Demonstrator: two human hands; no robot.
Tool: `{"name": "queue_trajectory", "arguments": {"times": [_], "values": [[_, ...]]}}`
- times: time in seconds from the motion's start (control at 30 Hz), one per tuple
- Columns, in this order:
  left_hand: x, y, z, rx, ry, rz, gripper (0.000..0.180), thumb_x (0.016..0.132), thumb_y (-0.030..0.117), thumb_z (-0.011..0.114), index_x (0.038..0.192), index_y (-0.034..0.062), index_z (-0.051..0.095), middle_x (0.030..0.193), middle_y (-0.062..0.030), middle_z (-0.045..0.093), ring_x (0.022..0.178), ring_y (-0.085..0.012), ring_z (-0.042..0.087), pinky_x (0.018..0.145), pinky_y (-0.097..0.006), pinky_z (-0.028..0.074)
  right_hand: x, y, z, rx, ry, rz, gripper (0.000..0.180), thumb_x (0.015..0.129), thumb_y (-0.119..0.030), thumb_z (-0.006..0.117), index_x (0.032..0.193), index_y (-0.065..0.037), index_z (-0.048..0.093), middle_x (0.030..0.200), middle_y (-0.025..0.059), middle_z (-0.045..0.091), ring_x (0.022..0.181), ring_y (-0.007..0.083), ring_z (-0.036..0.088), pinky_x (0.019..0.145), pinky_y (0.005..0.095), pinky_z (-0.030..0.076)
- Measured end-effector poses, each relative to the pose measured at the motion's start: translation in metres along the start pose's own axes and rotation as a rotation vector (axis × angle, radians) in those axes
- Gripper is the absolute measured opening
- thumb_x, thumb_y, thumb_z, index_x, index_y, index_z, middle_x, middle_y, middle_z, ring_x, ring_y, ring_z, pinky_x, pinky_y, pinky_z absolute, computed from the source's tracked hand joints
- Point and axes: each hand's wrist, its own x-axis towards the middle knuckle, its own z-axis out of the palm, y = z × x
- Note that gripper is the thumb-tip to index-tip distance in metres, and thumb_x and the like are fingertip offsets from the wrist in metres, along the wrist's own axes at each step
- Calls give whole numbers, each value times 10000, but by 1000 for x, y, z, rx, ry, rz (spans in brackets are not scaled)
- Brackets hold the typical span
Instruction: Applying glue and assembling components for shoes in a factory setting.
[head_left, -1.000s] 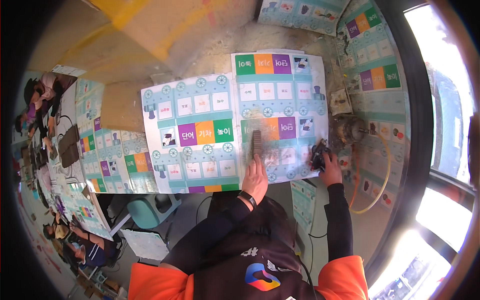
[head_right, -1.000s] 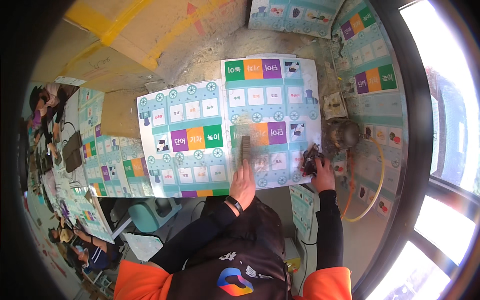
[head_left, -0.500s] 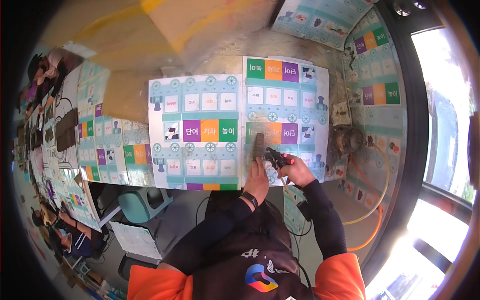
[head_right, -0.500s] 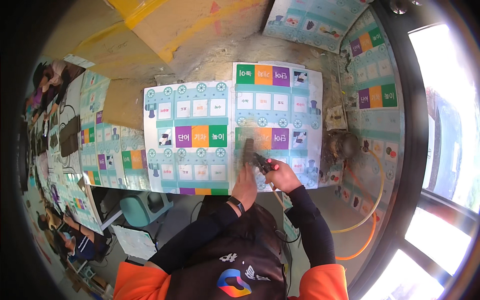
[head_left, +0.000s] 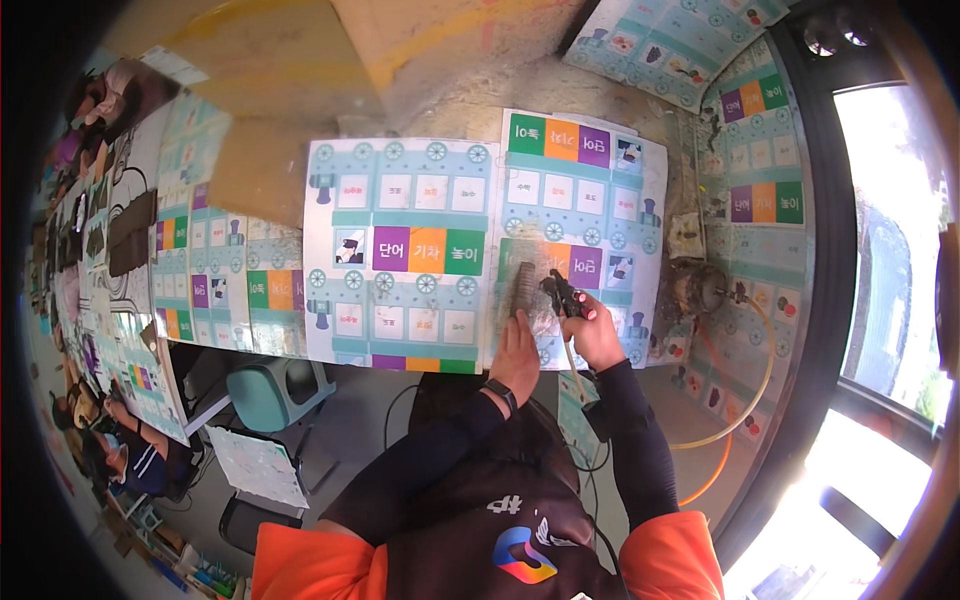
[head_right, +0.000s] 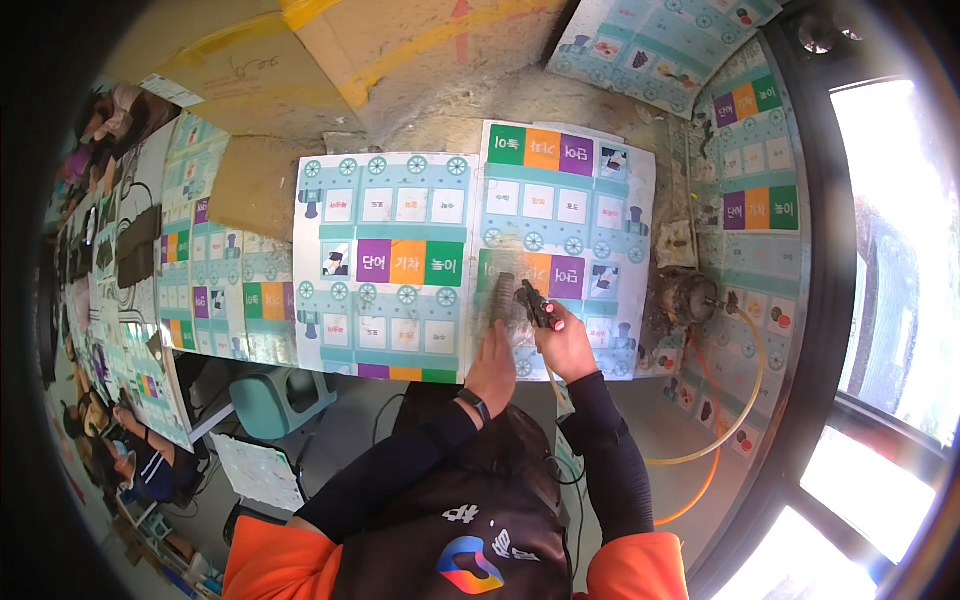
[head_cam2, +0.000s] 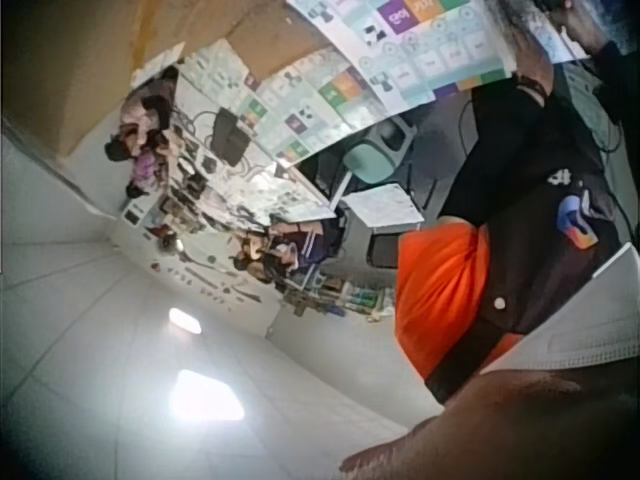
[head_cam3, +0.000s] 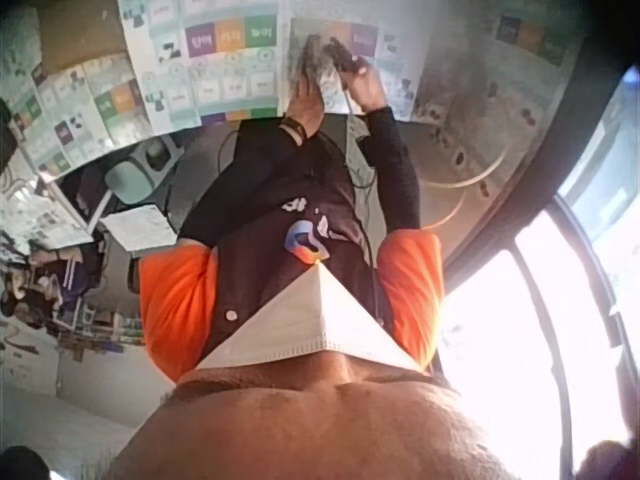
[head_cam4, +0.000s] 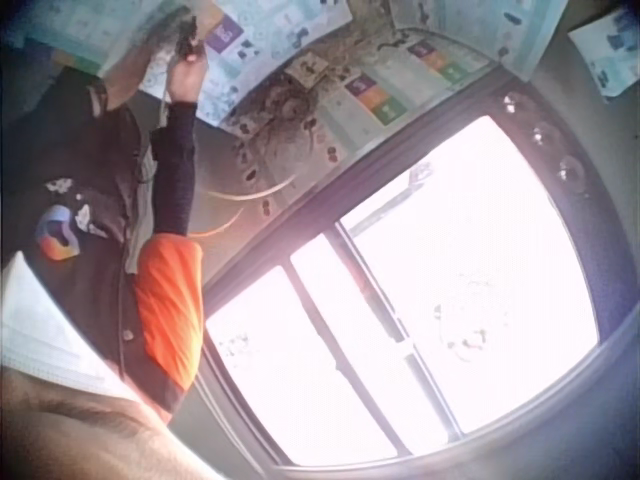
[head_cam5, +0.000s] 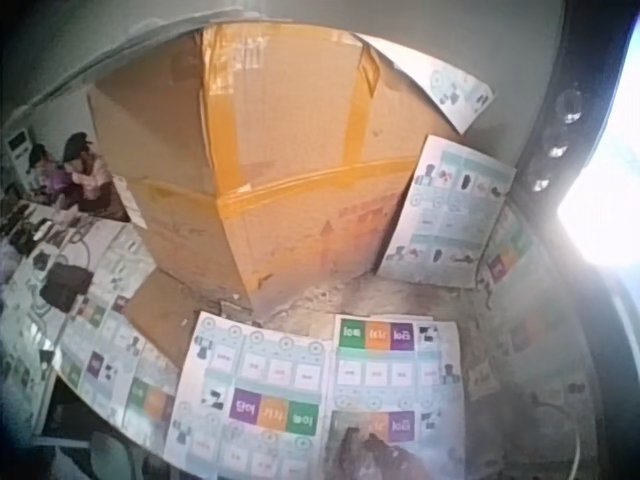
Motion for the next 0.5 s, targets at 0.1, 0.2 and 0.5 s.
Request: {"name": "queue_trajectory", "arguments": {"times": [0.1, 0.2, 0.5], "values": [[-1, 0, -1, -57, 22, -21, 545, 924, 138, 482, 1353, -199, 489, 1510, -352, 364, 1333, -439, 422, 1146, -470, 342, 5, 0, 3, 57, 33, -9, 186, 782, -85, 557, 922, 25, 610, 666, 159, 644, 616, 283, 658, 622, 382, 513], [-2, -2, -1, 12, 20, 16, 543, 921, 136, 485, 1346, -202, 492, 1506, -352, 367, 1328, -439, 421, 1151, -472, 332, 5, 0, 6, 55, 26, -14, 183, 780, -83, 561, 922, 23, 608, 665, 159, 646, 605, 284, 655, 617, 385, 511], [0, -3, 0, -112, 103, -7, 582, 863, 63, 534, 1338, -252, 416, 1468, -348, 383, 1319, -434, 424, 1142, -437, 357, -12, -7, 4, 97, -103, 145, 192, 707, -19, 560, 885, 44, 600, 687, 149, 614, 619, 241, 602, 599, 358, 491]]}}
